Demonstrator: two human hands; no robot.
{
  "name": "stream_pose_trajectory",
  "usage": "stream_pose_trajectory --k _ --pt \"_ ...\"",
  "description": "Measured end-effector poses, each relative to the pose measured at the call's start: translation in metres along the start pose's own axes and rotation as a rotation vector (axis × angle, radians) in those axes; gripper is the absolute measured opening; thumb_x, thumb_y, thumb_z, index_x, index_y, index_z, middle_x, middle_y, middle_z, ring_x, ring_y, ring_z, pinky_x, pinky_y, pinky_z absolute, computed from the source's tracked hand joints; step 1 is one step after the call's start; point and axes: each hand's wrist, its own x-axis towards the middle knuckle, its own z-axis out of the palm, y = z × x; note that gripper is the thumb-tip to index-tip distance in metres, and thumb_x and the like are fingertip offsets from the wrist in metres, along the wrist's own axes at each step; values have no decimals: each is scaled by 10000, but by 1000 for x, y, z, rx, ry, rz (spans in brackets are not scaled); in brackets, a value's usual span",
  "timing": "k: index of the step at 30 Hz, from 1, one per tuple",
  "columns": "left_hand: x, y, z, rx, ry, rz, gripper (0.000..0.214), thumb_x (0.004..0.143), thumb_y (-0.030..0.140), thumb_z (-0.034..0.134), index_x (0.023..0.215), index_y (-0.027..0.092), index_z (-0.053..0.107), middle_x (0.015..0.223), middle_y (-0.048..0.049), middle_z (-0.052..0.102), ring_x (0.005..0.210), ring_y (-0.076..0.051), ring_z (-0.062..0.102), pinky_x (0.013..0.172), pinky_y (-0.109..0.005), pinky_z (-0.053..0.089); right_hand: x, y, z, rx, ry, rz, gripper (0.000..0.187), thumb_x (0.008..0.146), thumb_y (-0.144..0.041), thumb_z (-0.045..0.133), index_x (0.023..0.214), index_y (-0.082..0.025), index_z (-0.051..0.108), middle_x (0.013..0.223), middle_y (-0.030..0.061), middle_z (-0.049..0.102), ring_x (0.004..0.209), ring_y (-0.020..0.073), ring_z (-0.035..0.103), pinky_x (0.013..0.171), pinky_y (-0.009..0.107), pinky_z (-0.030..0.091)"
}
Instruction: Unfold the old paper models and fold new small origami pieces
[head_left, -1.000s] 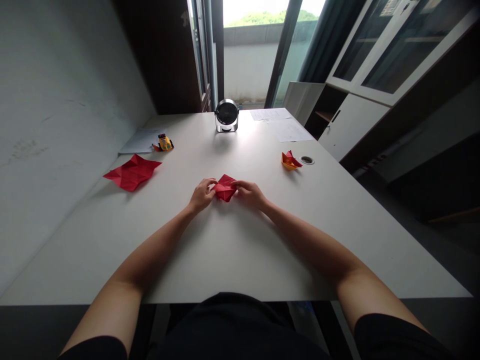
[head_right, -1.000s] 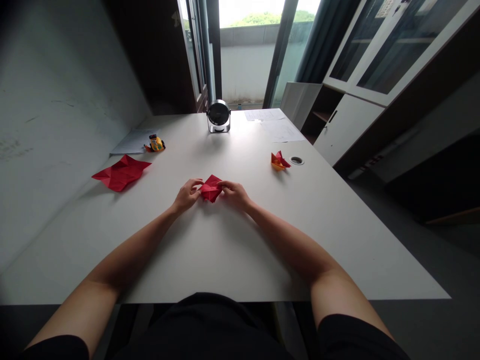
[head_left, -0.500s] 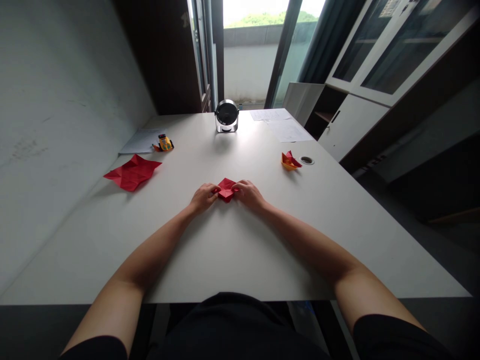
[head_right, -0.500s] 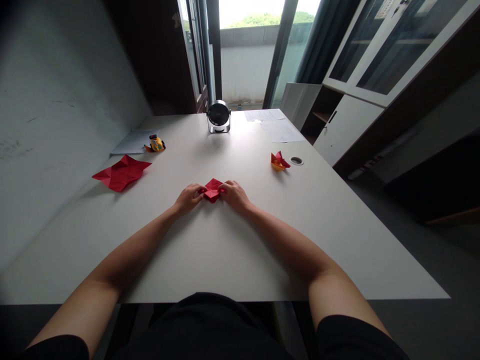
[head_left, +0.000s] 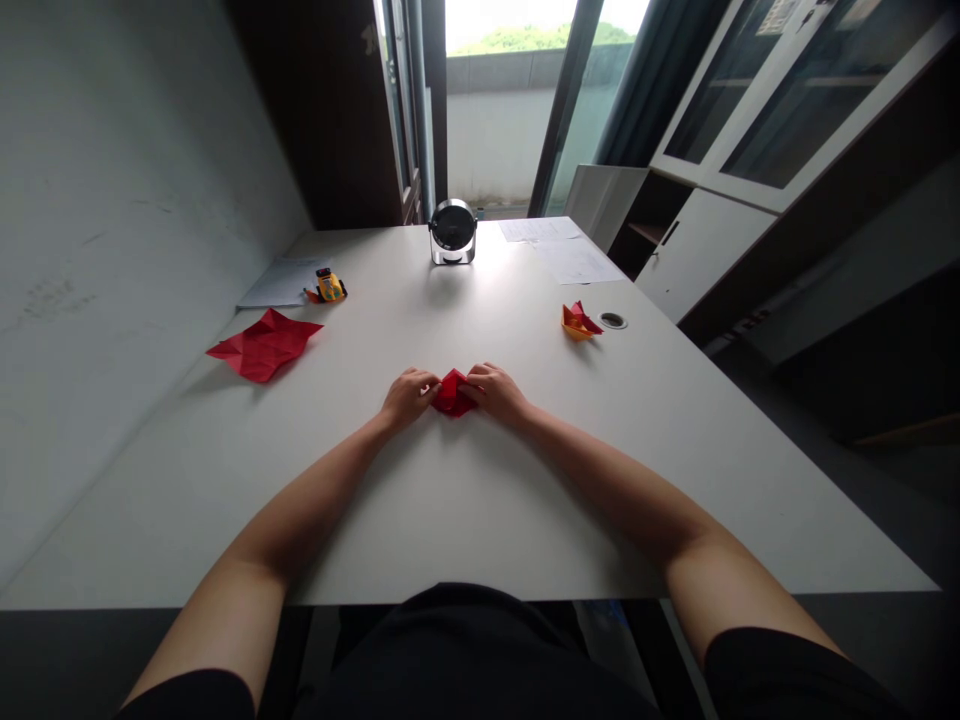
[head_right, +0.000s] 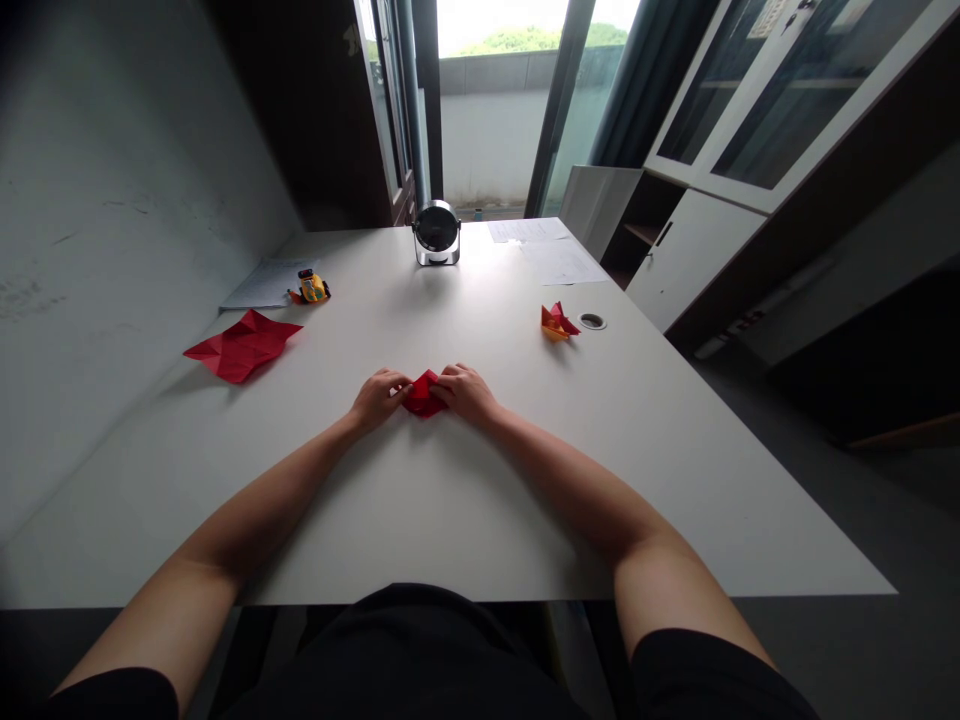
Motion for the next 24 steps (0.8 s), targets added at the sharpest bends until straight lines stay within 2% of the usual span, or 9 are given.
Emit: stream_pose_trajectory --k 4,10,15,19,21,24 --pt "1 -2 0 -7 2 -57 205 925 355 587 943 263 770 807 -43 722 824 -231 590 786 -348 461 2 3 0 -15 12 70 305 995 -365 553 792 -221 731 914 64 689 891 199 552 828 301 415" --pt "1 -5 2 33 -15 -100 181 918 348 602 977 279 758 805 -35 730 841 -238 608 746 -335 447 3 1 -1 -90 25 152 258 973 -358 580 809 -206 710 850 57 668 851 199 549 810 308 393" --pt "0 -2 6 79 -20 -98 152 894 292 622 991 287 739 759 -25 689 805 -231 609 751 -331 446 1 -1 0 -180 59 179 242 970 -398 583 887 -208 707 965 84 646 924 224 546 839 330 396" --pt "-3 4 9 109 -21 -67 231 900 285 621 1115 274 705 727 -30 653 837 -253 602 804 -359 471 0 -3 1 -240 69 193 231 965 -408 589 931 -207 698 1024 107 626 993 256 531 875 357 397" --pt "-3 7 9 136 -4 -35 295 901 259 611 1189 259 679 808 -49 673 913 -265 603 875 -382 485 0 -5 1 -269 66 208 221 958 -404 598 959 -205 692 1049 120 619 1017 270 520 881 371 395" --pt "-2 10 10 179 16 42 384 902 197 571 1275 254 642 1102 -85 685 1108 -277 578 1018 -424 465 0 -7 1 -306 61 226 217 947 -400 610 995 -201 683 1083 133 611 1043 286 505 885 385 389"
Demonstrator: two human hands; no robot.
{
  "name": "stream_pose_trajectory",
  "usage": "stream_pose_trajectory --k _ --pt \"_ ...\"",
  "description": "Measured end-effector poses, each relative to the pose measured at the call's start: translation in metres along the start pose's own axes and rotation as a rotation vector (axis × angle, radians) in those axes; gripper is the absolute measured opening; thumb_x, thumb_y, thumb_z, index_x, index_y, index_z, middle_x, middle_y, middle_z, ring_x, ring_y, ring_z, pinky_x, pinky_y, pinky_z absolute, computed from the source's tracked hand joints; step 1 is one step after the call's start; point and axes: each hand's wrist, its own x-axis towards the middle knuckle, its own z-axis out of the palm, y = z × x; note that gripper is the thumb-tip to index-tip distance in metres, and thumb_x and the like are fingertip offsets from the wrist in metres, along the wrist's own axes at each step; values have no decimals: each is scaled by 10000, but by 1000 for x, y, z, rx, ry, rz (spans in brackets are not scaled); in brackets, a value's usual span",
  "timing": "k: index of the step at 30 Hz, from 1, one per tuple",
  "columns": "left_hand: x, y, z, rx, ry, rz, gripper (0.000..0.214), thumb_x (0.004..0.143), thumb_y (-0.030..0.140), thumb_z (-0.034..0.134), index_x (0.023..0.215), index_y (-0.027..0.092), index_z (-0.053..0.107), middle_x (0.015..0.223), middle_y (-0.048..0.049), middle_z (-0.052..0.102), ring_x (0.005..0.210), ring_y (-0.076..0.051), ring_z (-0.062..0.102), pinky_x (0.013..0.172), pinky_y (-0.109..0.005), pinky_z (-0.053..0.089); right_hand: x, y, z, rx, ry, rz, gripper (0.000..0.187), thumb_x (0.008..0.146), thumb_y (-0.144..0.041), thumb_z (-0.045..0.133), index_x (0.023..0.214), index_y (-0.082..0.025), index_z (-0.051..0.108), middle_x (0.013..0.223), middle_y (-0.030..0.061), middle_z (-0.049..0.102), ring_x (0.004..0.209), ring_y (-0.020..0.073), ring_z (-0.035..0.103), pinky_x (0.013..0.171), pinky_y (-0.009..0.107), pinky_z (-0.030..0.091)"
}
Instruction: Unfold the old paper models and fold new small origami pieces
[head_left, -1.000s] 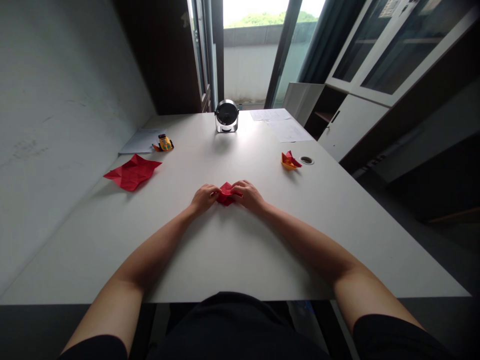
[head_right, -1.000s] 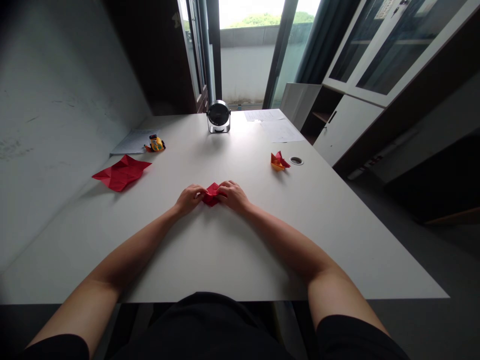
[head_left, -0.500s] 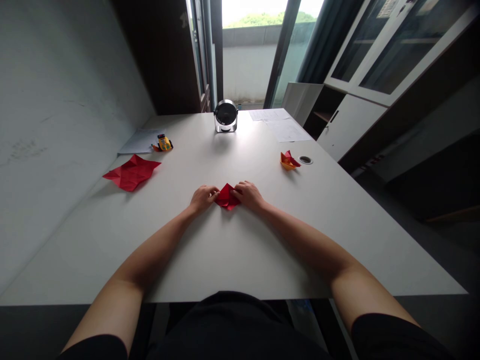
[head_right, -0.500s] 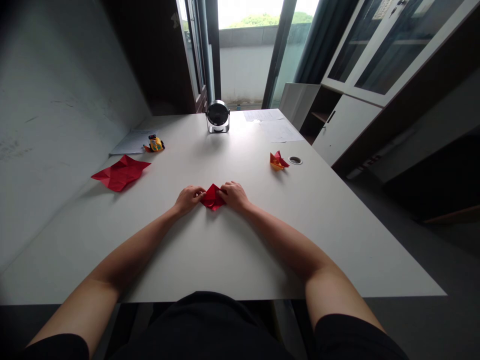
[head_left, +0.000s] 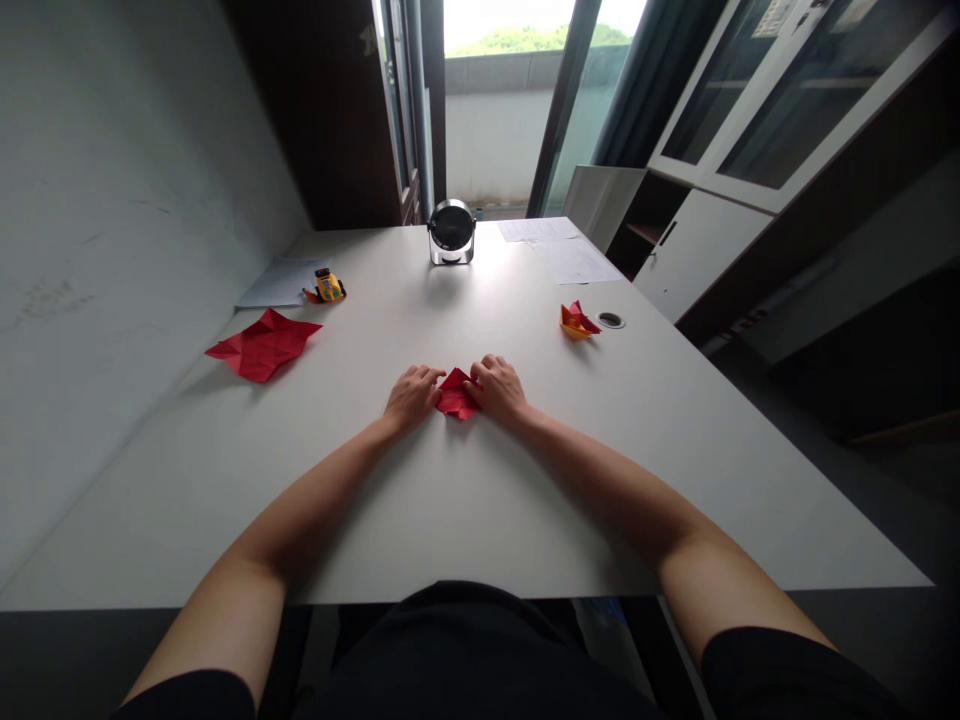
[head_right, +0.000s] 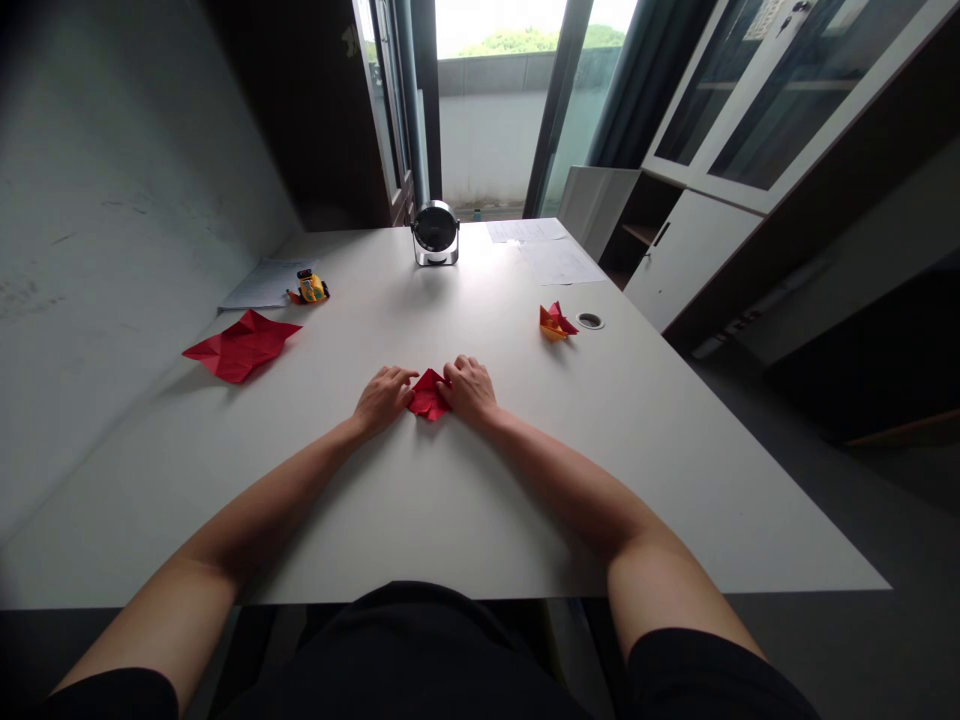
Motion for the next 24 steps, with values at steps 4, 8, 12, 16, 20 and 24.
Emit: stream_pose_trajectory --k 4,8,12,16,20,24 --pt "3 0 1 -7 -41 142 543 894 94 477 1404 264 555 1477 -60 531 1406 -256 421 1190 -459 357 0 -1 0 -35 14 7 245 941 -437 618 995 -204 674 1094 133 610 1044 292 498 886 392 384" --pt "5 -3 3 -34 -148 205 578 889 77 443 1431 254 543 1571 -38 458 1526 -239 278 1246 -472 282 1 0 1 -41 27 17 297 933 -486 620 1003 -202 670 1122 145 608 1060 302 493 898 403 380" --pt "3 -5 5 -40 -253 165 534 933 185 461 1452 287 533 1549 -41 494 1489 -267 359 1233 -496 275 0 1 1 -18 25 25 315 936 -500 612 1018 -201 667 1168 149 601 1078 300 499 923 408 377" --pt "1 -7 6 -38 -274 120 509 973 289 463 1479 294 507 1576 -53 458 1491 -294 353 1231 -531 235 -1 3 3 26 14 -2 358 903 -530 650 1065 -211 656 1282 146 577 1131 302 507 959 418 377" --pt "0 -11 7 -32 -271 100 513 990 343 452 1499 292 485 1594 -56 432 1508 -311 317 1232 -539 206 1 9 7 47 0 5 370 888 -516 676 1105 -219 646 1363 146 550 1188 312 499 983 426 377" --pt "1 -14 7 -32 -264 79 510 989 373 461 1491 292 495 1589 -66 439 1504 -326 319 1222 -548 214 5 21 8 52 3 59 312 910 -465 656 1104 -221 647 1336 142 568 1174 311 504 969 422 380"
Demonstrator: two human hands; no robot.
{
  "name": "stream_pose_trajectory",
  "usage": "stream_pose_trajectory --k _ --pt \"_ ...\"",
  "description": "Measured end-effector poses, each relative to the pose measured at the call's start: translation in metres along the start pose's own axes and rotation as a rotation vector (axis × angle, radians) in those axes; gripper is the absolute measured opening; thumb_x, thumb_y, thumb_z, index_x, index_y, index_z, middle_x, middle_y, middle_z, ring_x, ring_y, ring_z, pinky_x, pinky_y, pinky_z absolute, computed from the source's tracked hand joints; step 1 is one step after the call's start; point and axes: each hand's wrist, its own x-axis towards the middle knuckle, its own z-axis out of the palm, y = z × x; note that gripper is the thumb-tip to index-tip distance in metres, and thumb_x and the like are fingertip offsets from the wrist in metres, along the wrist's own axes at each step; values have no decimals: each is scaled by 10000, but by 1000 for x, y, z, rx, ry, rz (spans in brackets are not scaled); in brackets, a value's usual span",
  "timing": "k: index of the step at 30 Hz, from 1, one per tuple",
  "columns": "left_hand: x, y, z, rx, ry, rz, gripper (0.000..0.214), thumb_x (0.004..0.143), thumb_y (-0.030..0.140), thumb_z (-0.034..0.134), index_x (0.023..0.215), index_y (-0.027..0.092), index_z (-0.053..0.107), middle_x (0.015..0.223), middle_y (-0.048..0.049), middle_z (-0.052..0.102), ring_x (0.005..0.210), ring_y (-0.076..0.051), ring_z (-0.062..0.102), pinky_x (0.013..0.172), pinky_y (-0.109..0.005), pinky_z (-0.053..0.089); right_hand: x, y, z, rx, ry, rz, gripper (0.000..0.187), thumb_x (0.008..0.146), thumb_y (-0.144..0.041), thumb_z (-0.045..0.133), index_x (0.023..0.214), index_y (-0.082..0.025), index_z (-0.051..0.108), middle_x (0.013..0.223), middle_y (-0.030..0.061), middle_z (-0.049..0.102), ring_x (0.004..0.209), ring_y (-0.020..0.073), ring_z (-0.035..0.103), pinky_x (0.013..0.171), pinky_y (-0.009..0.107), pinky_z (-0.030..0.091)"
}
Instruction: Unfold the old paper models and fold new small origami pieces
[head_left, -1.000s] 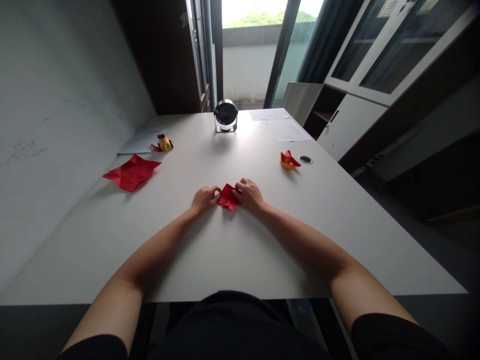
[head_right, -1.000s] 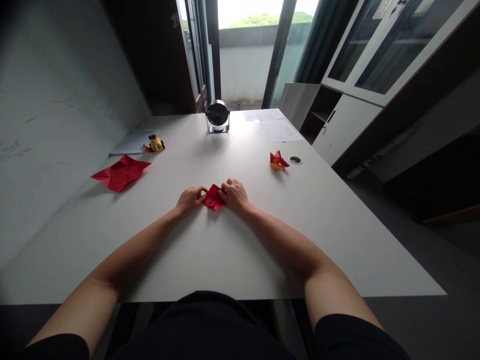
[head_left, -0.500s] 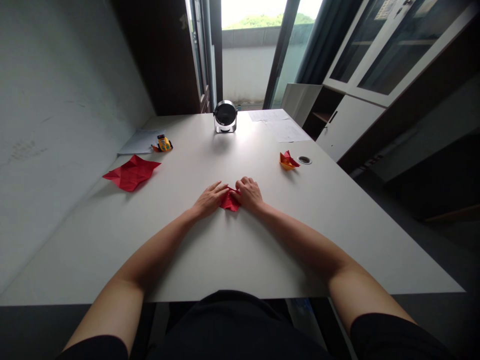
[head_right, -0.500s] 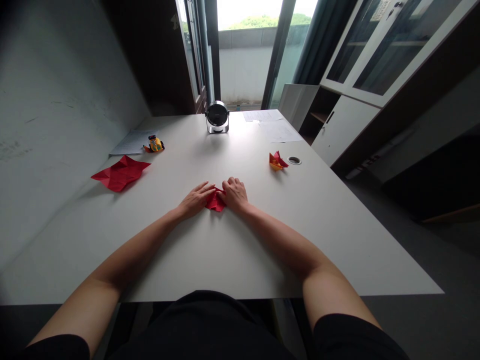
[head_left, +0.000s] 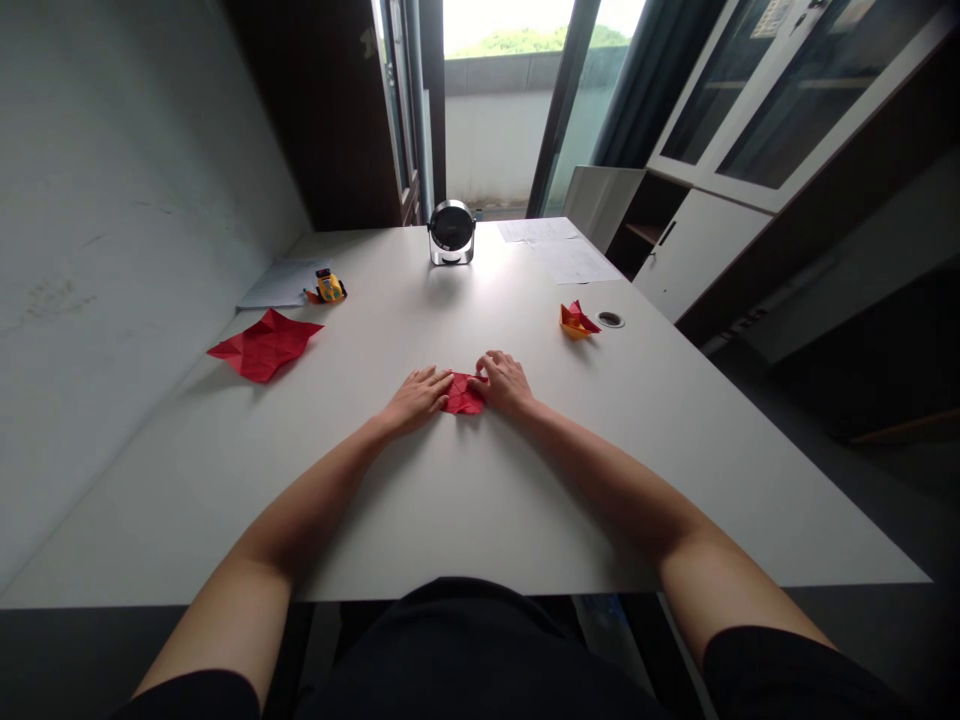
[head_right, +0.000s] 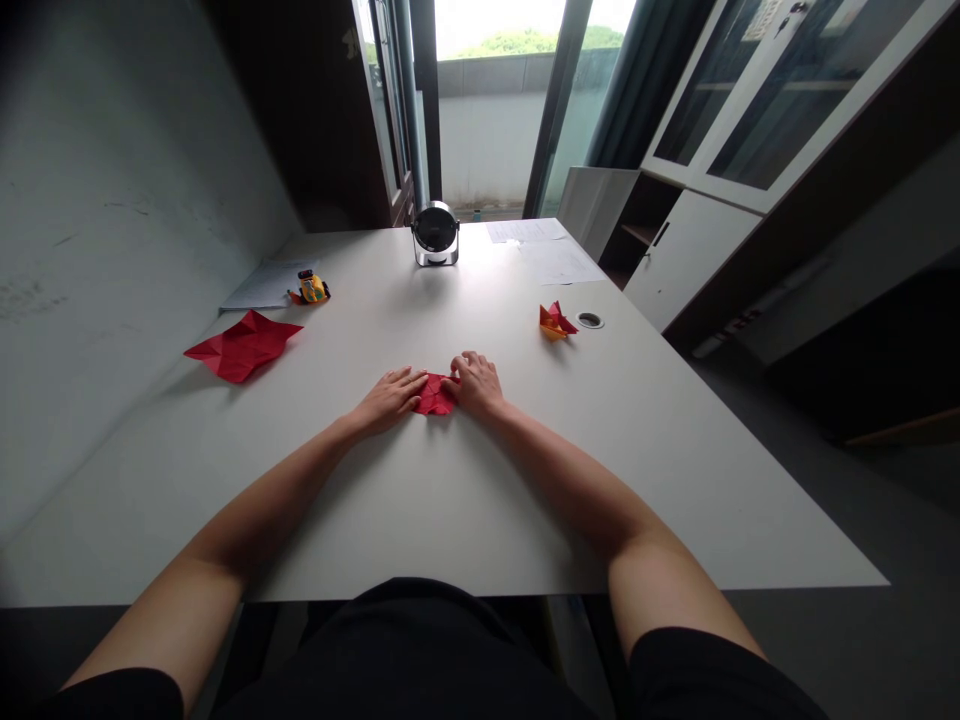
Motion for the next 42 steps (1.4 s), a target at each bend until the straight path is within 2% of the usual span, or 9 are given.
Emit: stream_pose_trajectory --k 11,16,20,25,29,32,35,38,42 --pt "1 -2 -5 -61 -15 -13 489 969 377 512 1449 292 545 1574 -76 460 1492 -334 343 1222 -546 238 5 20 -11 2 46 89 212 949 -395 600 1027 -212 675 1217 124 635 1105 291 535 919 396 395" --pt "-1 -5 -8 48 -65 -19 542 997 471 452 1515 312 464 1621 -38 388 1523 -324 279 1234 -541 222 3 8 -13 8 30 99 395 1035 -432 423 880 -211 711 1142 109 671 1073 266 549 913 387 391" --pt "-1 -4 -7 97 -21 -7 546 991 485 476 1503 297 481 1605 -35 417 1506 -304 312 1232 -505 250 1 -3 -13 86 12 75 330 953 -498 572 853 -215 708 1084 107 667 1045 259 555 905 371 412" --pt "-2 1 -10 22 90 57 586 928 411 619 1484 271 497 1542 -68 493 1437 -286 408 1205 -467 325 0 -8 -14 378 -14 111 174 893 -380 624 846 -216 660 857 36 677 786 185 581 738 307 440" --pt "-4 8 -13 -62 209 33 545 939 378 607 1464 266 513 1415 -85 596 1293 -277 528 1102 -449 429 -1 -14 -16 615 -38 17 176 860 -389 636 832 -216 621 769 -7 667 701 153 568 679 282 440" --pt "-4 13 -13 -99 254 -3 361 973 372 553 1300 257 653 1147 -76 711 1077 -250 612 971 -406 486 -2 -20 -17 738 -18 -46 195 836 -397 660 816 -213 597 763 -13 643 700 145 556 693 284 456" --pt "-4 14 -13 -131 258 -3 221 966 343 565 1021 247 756 910 -55 719 892 -221 612 841 -359 491 -3 -25 -17 832 14 -61 218 824 -404 692 811 -213 587 759 -18 620 705 143 545 696 285 459" --pt "-3 14 -14 -218 292 -22 187 933 343 616 897 230 760 839 -47 692 790 -191 594 759 -325 475 -3 -26 -20 924 51 -32 271 849 -464 679 810 -208 601 754 -7 618 703 149 552 682 290 470" --pt "-1 8 -12 -487 367 -133 236 900 407 647 890 200 761 866 -54 700 750 -170 615 702 -293 477 -3 -22 -25 1140 45 75 379 886 -580 624 917 -203 636 789 22 666 704 168 614 641 295 506"
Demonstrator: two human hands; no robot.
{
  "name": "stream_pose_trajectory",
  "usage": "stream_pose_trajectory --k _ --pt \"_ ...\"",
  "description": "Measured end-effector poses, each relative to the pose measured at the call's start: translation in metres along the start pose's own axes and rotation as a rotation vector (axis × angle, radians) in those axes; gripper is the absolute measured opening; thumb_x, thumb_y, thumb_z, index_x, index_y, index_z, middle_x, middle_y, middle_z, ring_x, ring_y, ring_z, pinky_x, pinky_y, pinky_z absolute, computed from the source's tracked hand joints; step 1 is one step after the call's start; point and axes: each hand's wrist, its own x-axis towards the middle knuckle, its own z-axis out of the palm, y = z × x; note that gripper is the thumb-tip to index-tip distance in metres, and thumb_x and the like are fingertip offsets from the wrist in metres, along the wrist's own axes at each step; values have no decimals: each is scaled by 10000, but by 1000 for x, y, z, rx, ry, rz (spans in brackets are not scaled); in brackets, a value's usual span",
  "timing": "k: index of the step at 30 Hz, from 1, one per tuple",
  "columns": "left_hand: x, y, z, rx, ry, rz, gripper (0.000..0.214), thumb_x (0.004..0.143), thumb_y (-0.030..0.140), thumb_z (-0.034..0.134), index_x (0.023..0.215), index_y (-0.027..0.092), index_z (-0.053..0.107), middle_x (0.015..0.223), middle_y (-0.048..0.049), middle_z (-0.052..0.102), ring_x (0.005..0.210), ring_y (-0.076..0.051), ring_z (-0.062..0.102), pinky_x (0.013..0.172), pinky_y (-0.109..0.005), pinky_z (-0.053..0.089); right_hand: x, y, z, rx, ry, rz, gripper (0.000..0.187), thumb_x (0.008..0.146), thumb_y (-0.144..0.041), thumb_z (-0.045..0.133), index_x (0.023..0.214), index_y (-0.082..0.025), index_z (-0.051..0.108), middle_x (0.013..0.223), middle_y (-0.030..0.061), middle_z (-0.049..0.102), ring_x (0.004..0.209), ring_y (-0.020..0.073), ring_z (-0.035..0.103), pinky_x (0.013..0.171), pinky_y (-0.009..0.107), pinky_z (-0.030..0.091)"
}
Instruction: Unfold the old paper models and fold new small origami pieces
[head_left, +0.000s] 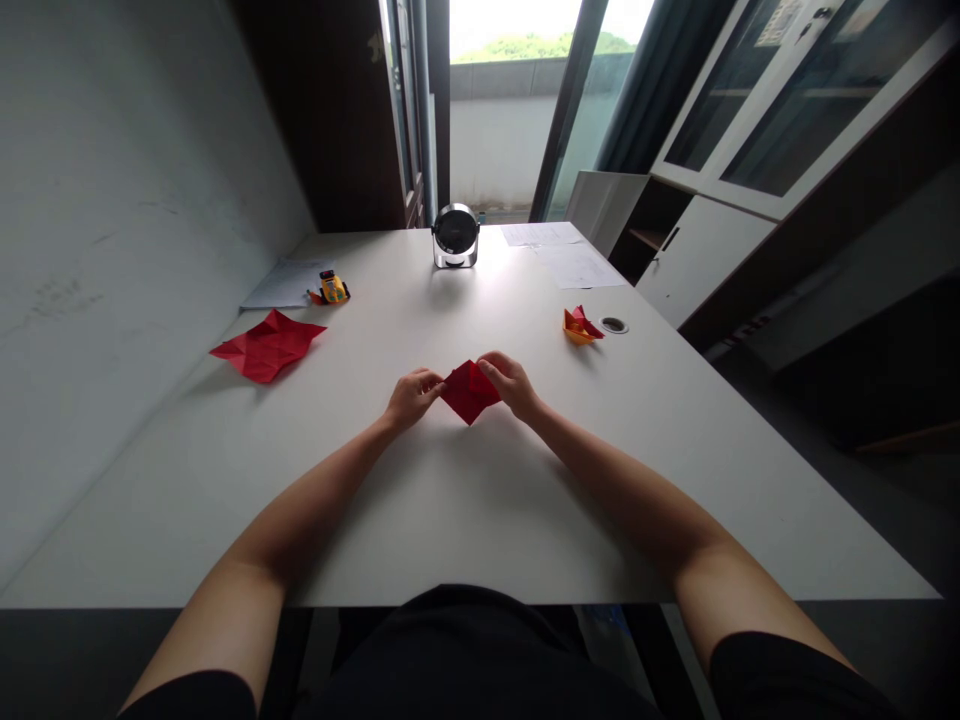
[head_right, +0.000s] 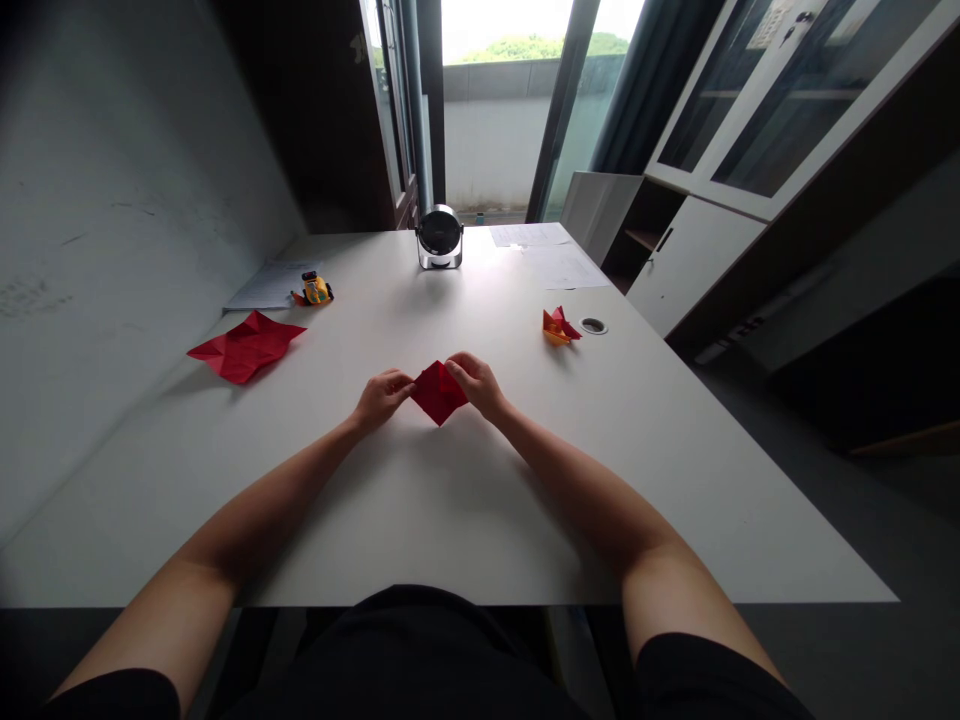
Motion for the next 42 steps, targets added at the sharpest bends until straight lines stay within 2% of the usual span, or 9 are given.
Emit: stream_pose_trajectory --k 6,11,14,17,24,30,33,37,42 --pt "6 -14 2 -414 142 -177 304 843 453 695 897 157 744 857 -65 734 810 -190 661 756 -298 508 2 1 -3 137 -106 -23 528 827 -542 741 1233 -229 613 1051 79 745 949 234 701 833 381 568" --pt "4 -12 1 -276 167 -126 274 846 435 697 900 174 761 844 -53 701 737 -156 613 682 -267 480 4 16 2 17 -52 -77 381 795 -522 767 998 -204 709 954 63 753 902 239 696 813 381 562" --pt "3 -10 0 -163 179 -79 236 837 404 709 923 193 771 782 -25 652 650 -125 549 602 -242 426 5 20 2 25 -59 -91 333 822 -508 740 957 -203 730 898 45 747 846 221 687 781 366 554" --pt "2 -9 1 -204 160 -109 216 843 361 683 948 189 762 699 -5 632 629 -126 555 599 -240 430 2 12 2 -89 -53 -157 279 854 -474 720 934 -208 743 863 39 734 808 205 667 763 354 538" --pt "6 -4 0 -370 76 -170 307 892 280 515 1047 178 759 1079 -84 753 994 -199 684 886 -329 539 -3 -5 5 -527 -198 -391 207 971 -377 589 984 -254 754 1051 91 729 1047 252 615 948 446 516" --pt "3 -2 5 -481 -28 -177 409 816 375 719 1166 165 709 1121 -121 757 975 -239 727 861 -378 589 2 11 5 -672 -222 -425 181 963 -357 608 963 -268 765 1261 83 673 1257 274 518 1019 469 485" --pt "2 -5 8 -515 -50 -186 496 768 398 785 1190 158 682 1004 -114 775 863 -237 745 769 -367 608 3 17 5 -663 -204 -370 174 954 -325 606 966 -250 762 1298 91 655 1180 255 572 969 421 499" --pt "3 -9 10 -503 -25 -173 551 800 409 758 1284 182 624 1128 -123 748 784 -189 732 668 -303 587 3 22 5 -595 -192 -261 146 916 -301 618 932 -216 735 1043 64 714 840 178 625 804 323 495" --pt "3 -9 8 -456 -25 -164 497 880 454 673 1294 184 622 1086 -114 760 929 -222 731 780 -330 588 7 28 6 -585 -145 -206 97 859 -295 643 855 -207 683 855 15 687 749 156 570 733 281 446"
